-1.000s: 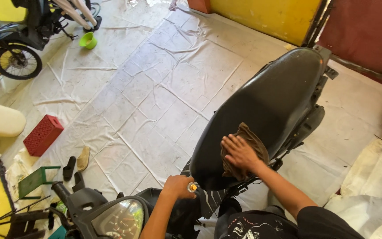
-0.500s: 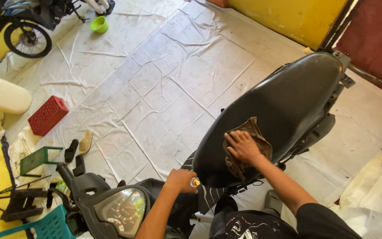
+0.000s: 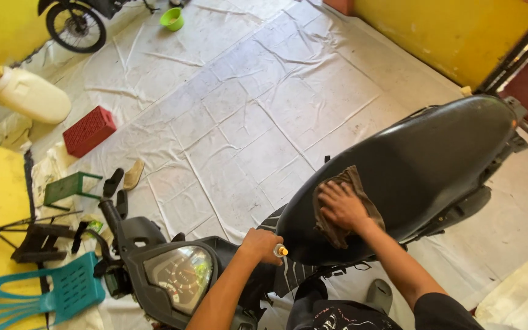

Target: The person cleans a black motorcycle seat using a spray bottle and a cloth. They repeatedly spray the seat and wipe it down with the cloth, focusing on the top surface and edges.

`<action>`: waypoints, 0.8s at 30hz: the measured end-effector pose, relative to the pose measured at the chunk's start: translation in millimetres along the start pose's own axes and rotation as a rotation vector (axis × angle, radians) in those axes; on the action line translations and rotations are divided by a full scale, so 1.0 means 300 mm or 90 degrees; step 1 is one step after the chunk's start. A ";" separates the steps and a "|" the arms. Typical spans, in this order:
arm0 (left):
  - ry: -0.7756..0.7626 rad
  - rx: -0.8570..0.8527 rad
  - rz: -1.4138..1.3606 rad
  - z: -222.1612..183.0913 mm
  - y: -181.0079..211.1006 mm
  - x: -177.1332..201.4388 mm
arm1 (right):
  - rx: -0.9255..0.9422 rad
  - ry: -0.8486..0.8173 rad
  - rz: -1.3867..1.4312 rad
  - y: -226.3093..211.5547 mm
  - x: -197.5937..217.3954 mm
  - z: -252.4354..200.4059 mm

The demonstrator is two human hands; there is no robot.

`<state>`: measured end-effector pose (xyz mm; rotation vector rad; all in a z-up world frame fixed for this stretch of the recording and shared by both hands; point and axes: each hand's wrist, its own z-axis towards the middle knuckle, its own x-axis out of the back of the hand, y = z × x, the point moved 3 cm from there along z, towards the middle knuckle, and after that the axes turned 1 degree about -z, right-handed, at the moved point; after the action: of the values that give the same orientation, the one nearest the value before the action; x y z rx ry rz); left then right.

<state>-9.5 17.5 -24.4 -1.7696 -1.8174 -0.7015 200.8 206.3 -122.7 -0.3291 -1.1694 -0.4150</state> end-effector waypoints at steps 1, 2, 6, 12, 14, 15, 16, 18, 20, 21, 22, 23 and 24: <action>0.001 0.007 -0.009 0.002 -0.008 0.003 | 0.011 -0.001 0.003 0.063 -0.022 0.025; 0.012 0.006 -0.012 0.001 -0.009 0.004 | -0.076 0.049 -0.069 0.137 -0.034 0.039; 0.030 0.005 -0.009 0.030 -0.024 -0.025 | -0.280 0.036 -0.148 0.217 -0.094 0.074; 0.042 -0.016 0.003 0.088 -0.023 -0.096 | -0.015 -0.220 -0.008 -0.088 -0.038 0.046; 0.027 -0.015 0.005 0.088 -0.019 -0.098 | 0.012 -0.220 -0.019 -0.026 -0.034 0.073; 0.011 -0.013 0.012 0.090 -0.014 -0.101 | 0.036 -0.218 -0.027 0.006 -0.029 0.086; 0.009 -0.013 0.002 0.088 -0.005 -0.106 | 0.043 -0.225 -0.027 0.046 -0.045 0.092; 0.008 -0.010 0.010 0.092 -0.017 -0.090 | -0.120 -0.213 -0.089 0.159 -0.073 0.145; 0.021 -0.003 0.013 0.097 -0.014 -0.086 | -0.149 -0.197 -0.088 0.125 -0.118 0.150; 0.030 0.001 0.019 0.097 -0.012 -0.083 | -0.183 -0.184 -0.083 0.110 -0.138 0.151; 0.034 0.006 0.015 0.098 -0.018 -0.077 | -0.176 -0.180 -0.085 0.049 -0.130 0.159; 0.036 0.007 0.015 0.101 -0.024 -0.074 | -0.121 -0.187 -0.059 -0.021 -0.126 0.165; 0.035 0.005 0.016 0.101 -0.022 -0.077 | -0.069 -0.196 -0.033 -0.092 -0.121 0.156</action>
<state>-15.5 20.5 -62.4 -1.7474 -1.7561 -0.7247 137.6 208.5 -138.8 -0.4682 -1.4610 -0.4859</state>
